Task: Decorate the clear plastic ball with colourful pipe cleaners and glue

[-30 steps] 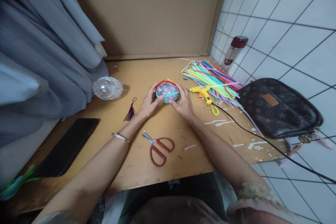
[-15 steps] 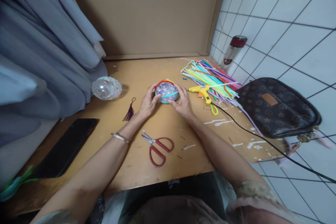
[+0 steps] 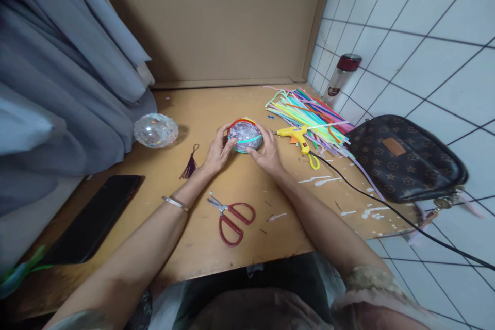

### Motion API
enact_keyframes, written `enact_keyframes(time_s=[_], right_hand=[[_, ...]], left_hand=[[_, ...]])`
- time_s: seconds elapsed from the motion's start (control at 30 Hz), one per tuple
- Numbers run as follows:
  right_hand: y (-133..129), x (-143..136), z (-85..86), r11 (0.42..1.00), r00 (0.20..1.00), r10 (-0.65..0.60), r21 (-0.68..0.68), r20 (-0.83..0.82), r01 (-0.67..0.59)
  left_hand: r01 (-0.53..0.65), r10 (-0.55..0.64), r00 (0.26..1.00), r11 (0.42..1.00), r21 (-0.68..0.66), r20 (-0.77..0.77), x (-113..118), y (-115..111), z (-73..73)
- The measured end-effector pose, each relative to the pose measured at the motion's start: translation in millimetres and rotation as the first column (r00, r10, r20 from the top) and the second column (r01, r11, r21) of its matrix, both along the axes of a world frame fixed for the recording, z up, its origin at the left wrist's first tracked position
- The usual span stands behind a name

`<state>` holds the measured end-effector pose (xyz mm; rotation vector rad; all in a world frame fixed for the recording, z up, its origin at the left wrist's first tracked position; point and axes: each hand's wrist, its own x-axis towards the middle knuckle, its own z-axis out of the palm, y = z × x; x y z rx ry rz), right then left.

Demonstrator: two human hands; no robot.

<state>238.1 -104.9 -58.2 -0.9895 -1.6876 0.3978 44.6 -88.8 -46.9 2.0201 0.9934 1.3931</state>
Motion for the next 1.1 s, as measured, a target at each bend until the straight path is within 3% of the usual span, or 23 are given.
enact_keyframes(time_s=[0.37,0.57,0.77,0.93,1.1], right_hand=[[-4.1,0.6,5.1,0.994,0.992,-0.101,0.045,0.071,0.098],[-13.0,1.9,9.4,0.992,0.991,-0.126,0.028,0.032,0.125],[-16.2,6.1,10.4,0.951,0.945,-0.306,0.005,-0.113,0.309],[-14.3,7.8,8.0,0.943,0.936,-0.332,-0.038,-0.115,0.33],[-17.0,4.7,6.9,0.938,0.932,-0.345,-0.073,-0.108,0.339]], left_hand=[[-0.067,0.07,0.997,0.995,-0.08,0.038,-2.5,-3.4,-1.8],[-0.22,0.217,0.975,0.971,0.087,0.048,-1.8,-11.5,3.5],[-0.261,0.265,0.964,0.944,0.203,0.011,7.7,-21.3,10.2],[-0.342,0.335,0.934,0.939,0.038,0.12,4.0,-12.4,-5.3],[-0.431,0.458,0.868,0.887,-0.167,0.192,-12.7,-1.7,-26.2]])
